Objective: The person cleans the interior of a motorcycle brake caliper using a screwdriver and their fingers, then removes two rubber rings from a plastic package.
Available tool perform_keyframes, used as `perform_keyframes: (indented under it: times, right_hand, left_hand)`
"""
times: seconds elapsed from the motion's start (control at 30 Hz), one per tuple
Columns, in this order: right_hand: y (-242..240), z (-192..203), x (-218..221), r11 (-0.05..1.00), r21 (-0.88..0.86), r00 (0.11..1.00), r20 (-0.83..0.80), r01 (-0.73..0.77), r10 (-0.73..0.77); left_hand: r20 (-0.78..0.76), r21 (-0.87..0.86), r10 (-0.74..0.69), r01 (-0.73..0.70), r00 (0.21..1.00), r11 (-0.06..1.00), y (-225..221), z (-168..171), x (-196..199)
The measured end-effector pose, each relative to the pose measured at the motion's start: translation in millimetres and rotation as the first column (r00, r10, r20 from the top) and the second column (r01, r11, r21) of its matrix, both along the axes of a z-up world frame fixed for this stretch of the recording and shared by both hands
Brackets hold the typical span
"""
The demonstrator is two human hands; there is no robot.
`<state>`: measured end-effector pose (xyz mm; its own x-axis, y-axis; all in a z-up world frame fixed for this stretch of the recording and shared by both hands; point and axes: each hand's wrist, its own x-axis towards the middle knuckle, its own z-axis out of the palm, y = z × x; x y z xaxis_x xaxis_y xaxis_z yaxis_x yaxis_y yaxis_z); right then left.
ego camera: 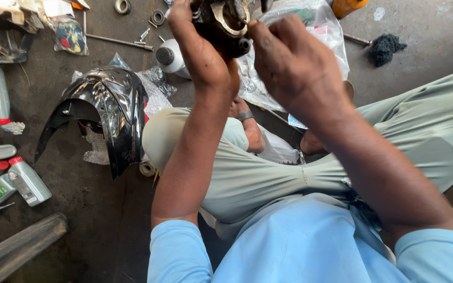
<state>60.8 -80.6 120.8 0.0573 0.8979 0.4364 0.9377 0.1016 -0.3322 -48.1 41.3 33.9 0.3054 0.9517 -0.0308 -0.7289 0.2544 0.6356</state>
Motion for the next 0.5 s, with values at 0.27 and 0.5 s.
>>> perform_keyframes:
  times: [0.27, 0.5]
  right_hand:
    - [4.3, 45.9, 32.4, 0.995, -0.062, 0.944, 0.314, -0.084, 0.099]
    - [7.1, 41.5, 51.9, 0.981, -0.159, 0.945, 0.286, -0.113, 0.155]
  left_hand:
    - [-0.202, 0.004, -0.149, 0.153, 0.968, 0.988, -2.5, 3.8, -7.5]
    - [-0.233, -0.019, -0.256, 0.259, 0.938, 0.966, -4.9, 2.5, -6.3]
